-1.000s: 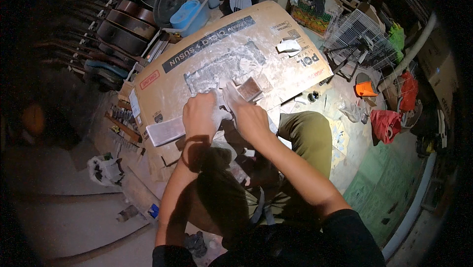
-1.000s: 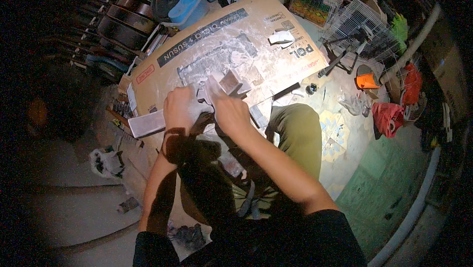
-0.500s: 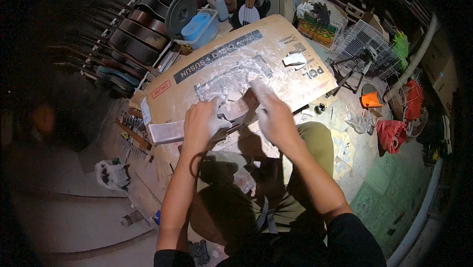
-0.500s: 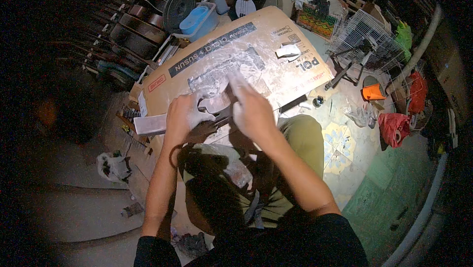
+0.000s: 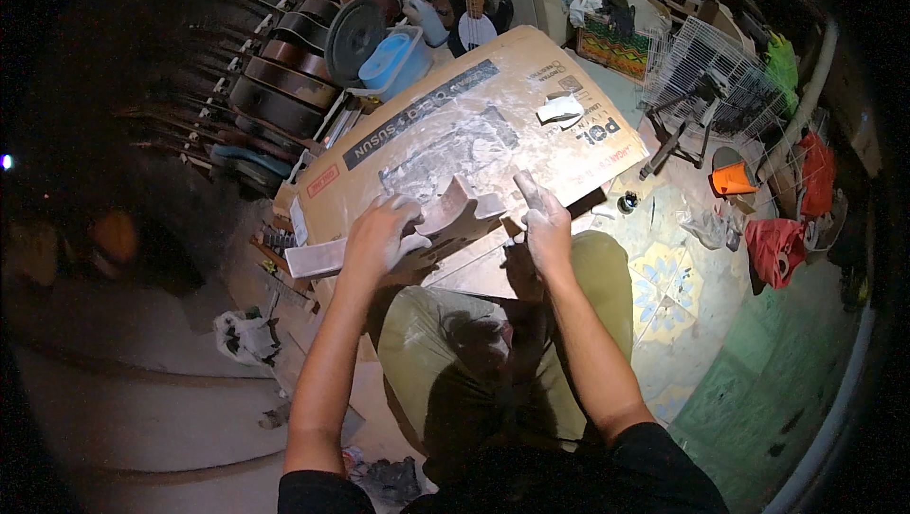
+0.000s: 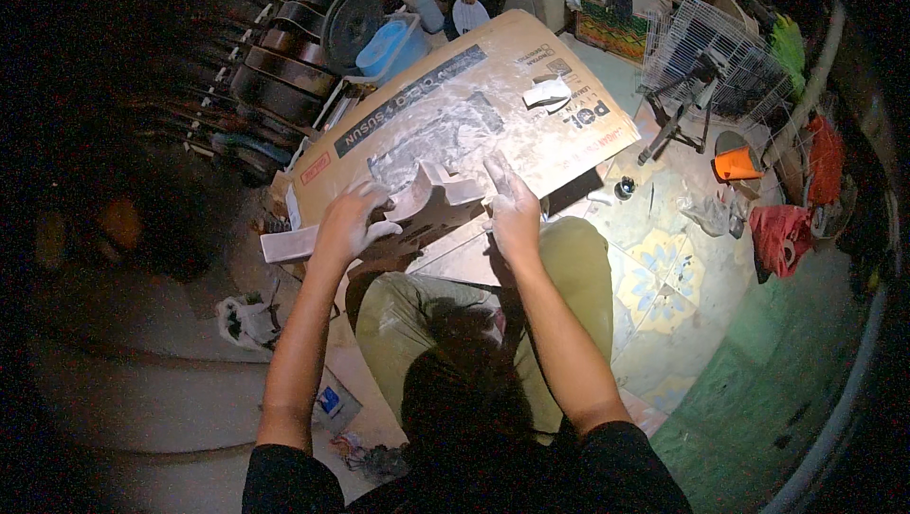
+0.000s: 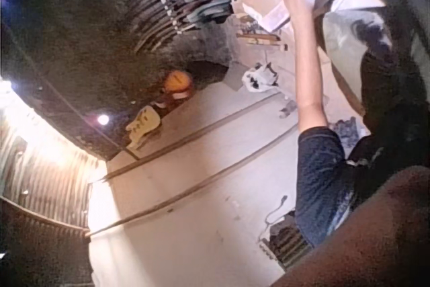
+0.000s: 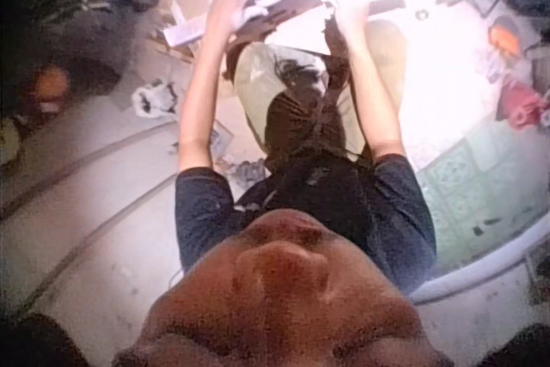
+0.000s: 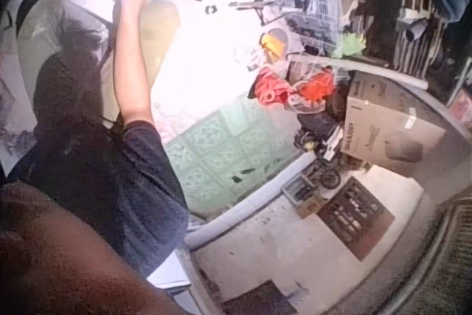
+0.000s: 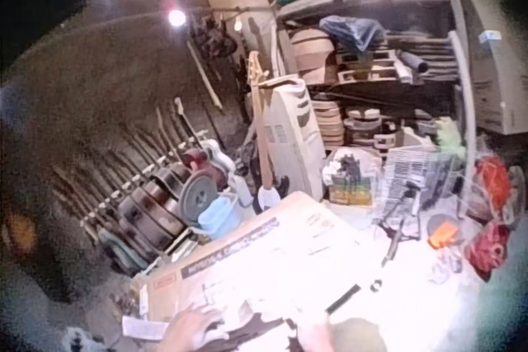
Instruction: The person sands a wooden guitar body by hand with a cloth, rubbing the surface and edges while turning the object over to reach different sides.
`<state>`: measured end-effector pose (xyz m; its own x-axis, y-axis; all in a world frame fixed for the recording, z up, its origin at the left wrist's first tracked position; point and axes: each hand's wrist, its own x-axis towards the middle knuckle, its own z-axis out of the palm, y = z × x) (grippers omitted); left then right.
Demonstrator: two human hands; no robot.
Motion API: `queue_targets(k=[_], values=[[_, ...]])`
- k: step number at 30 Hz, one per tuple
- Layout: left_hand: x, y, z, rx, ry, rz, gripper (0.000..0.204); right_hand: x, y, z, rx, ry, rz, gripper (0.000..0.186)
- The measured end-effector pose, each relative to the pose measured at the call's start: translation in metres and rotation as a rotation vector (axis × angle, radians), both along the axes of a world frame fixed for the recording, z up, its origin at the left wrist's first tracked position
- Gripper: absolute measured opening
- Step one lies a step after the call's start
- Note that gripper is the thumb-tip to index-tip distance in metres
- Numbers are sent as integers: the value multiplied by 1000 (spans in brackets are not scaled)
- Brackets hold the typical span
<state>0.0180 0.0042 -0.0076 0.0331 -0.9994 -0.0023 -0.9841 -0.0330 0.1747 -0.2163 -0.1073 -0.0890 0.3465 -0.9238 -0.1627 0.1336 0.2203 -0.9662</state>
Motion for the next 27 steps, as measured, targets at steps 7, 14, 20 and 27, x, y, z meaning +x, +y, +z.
queue_targets(k=[7, 14, 20, 27], values=[[0, 9, 5, -41, -56, 6, 50, 6, 4, -11, 51, -112, 12, 60], [-3, -19, -6, 38, -28, 20, 39, -9, -6, -12, -27, 133, -33, 47], [39, 6, -21, -153, -44, -183, 63, 72, 5, -81, -313, 41, -178, 48], [59, 12, -23, -70, -174, -252, 60, 55, 8, -50, -67, 73, -55, 37]])
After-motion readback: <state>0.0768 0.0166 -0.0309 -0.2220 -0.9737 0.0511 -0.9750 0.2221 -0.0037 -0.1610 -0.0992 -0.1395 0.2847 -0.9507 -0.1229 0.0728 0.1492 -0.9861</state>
